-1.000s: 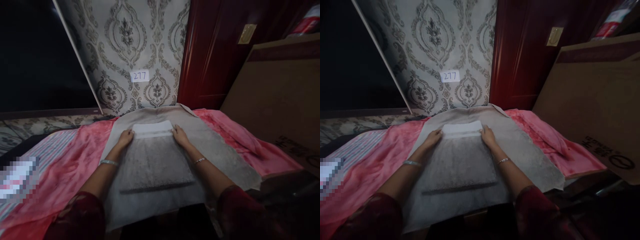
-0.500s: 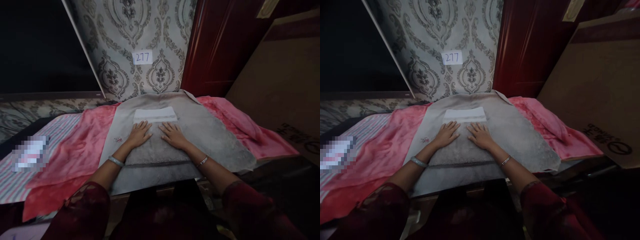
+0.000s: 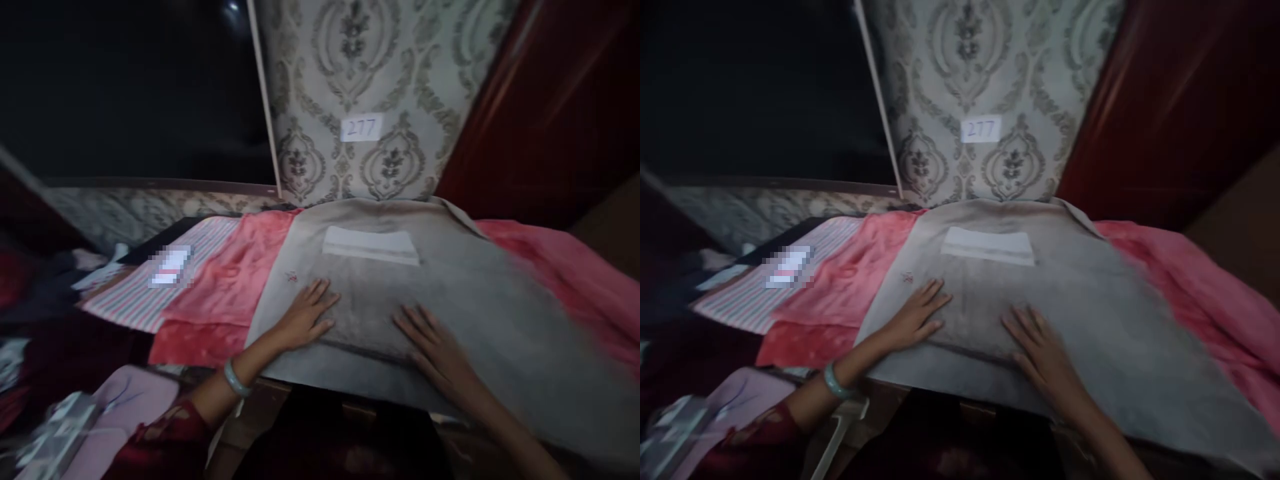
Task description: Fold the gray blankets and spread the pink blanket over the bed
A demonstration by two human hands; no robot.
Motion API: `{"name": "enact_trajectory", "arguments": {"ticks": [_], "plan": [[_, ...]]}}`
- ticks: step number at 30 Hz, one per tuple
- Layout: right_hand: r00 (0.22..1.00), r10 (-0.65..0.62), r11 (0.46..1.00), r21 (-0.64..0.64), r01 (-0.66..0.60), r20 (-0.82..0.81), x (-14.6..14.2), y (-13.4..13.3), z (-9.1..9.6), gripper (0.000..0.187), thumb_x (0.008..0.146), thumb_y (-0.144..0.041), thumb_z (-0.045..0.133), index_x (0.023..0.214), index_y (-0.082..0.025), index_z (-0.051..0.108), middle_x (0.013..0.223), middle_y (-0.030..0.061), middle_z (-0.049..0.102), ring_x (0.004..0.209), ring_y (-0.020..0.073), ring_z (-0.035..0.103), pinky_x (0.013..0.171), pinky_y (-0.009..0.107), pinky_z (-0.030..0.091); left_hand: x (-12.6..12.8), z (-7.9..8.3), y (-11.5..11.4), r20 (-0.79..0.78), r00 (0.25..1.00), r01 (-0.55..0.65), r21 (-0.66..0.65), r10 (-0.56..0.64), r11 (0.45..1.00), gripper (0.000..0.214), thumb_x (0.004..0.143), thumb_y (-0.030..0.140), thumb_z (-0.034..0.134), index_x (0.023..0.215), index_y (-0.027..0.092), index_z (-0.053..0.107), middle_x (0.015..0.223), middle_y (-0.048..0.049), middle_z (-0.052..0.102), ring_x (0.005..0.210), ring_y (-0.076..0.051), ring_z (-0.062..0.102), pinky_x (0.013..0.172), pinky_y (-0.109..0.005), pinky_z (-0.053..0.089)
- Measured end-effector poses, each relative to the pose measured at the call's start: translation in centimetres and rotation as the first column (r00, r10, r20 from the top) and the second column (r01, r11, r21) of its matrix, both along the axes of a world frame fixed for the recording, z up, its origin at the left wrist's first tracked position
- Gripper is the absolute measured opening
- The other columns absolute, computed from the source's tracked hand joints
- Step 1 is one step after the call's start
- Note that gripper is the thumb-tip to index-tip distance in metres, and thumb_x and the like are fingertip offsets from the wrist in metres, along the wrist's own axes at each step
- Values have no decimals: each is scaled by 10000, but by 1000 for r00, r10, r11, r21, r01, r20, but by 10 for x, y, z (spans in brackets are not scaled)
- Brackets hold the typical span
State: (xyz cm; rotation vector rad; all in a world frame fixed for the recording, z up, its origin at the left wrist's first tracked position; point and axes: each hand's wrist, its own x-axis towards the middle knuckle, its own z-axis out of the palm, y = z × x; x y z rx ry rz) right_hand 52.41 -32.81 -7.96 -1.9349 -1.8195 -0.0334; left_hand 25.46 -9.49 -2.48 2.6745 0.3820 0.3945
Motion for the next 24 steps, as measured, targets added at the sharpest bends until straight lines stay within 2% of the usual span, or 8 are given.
{"name": "enact_trajectory", "arguments": {"ticks": [2, 4, 7, 10, 14, 19, 22, 24], "plan": [[987, -68, 994, 74, 79, -147, 8, -2, -11, 582, 968, -561, 390, 1489, -332, 513, 1637, 67, 329, 1524, 342, 234, 1174, 622, 307, -8, -8, -4, 68, 993, -88, -108, 95, 990, 619, 969, 490, 508, 1515, 203, 471, 1678, -159, 193, 1553, -331, 172, 1242, -540, 208], [917, -192, 969, 83, 234, -349, 13, 0, -10, 618, 932, -615, 400, 1465, -335, 539, 1591, 89, 411, 1475, 349, 348, 1171, 620, 328, -11, -15, -6, 133, 973, -155, -224, 187, 962, 629, 944, 479, 551, 1501, 193, 489, 1669, -173, 224, 1538, -329, 234, 1231, -529, 253], [709, -408, 879, -37, 476, -575, 14, 6, 13, 623, 871, -674, 458, 1410, -385, 573, 1490, 81, 539, 1398, 343, 460, 1170, 572, 363, -10, -23, -9, 222, 922, -227, -352, 317, 908, 613, 904, 431, 606, 1472, 215, 522, 1642, -162, 309, 1507, -320, 318, 1219, -538, 287], [570, -514, 800, -118, 589, -640, 13, 19, 44, 589, 810, -637, 542, 1331, -374, 624, 1456, 81, 572, 1403, 336, 449, 1182, 514, 354, -6, -29, -9, 253, 890, -262, -399, 380, 879, 581, 871, 372, 633, 1429, 228, 565, 1608, -150, 382, 1482, -316, 366, 1221, -548, 286], [465, -464, 803, -136, 580, -754, 22, 43, 59, 503, 760, -504, 593, 1227, -333, 669, 1417, 118, 602, 1384, 312, 480, 1153, 447, 382, -4, -34, -10, 267, 881, -271, -393, 391, 879, 569, 861, 366, 641, 1414, 249, 576, 1600, -131, 400, 1481, -313, 363, 1221, -560, 282], [236, -432, 815, -264, 516, -871, 54, 69, 46, 697, 683, -488, 659, 1349, -293, 590, 1188, 171, 705, 1109, 341, 675, 890, 448, 568, -5, -35, -13, 275, 877, -270, -397, 394, 877, 561, 881, 393, 617, 1418, 239, 567, 1600, -131, 398, 1477, -304, 367, 1223, -532, 292], [178, -449, 829, -334, 449, -875, 68, 78, 44, 709, 675, -469, 691, 1350, -276, 590, 1015, 170, 726, 874, 312, 715, 721, 407, 577, -6, -34, -14, 281, 875, -269, -393, 394, 879, 558, 891, 400, 606, 1413, 207, 570, 1592, -156, 403, 1473, -309, 372, 1216, -540, 296], [162, -449, 830, -342, 441, -879, 73, 81, 46, 640, 690, -444, 686, 1304, -274, 621, 992, 171, 728, 831, 296, 716, 703, 394, 568, -7, -33, -15, 289, 871, -268, -397, 396, 878, 545, 896, 404, 601, 1408, 221, 572, 1591, -149, 407, 1472, -303, 374, 1213, -547, 297]]}}
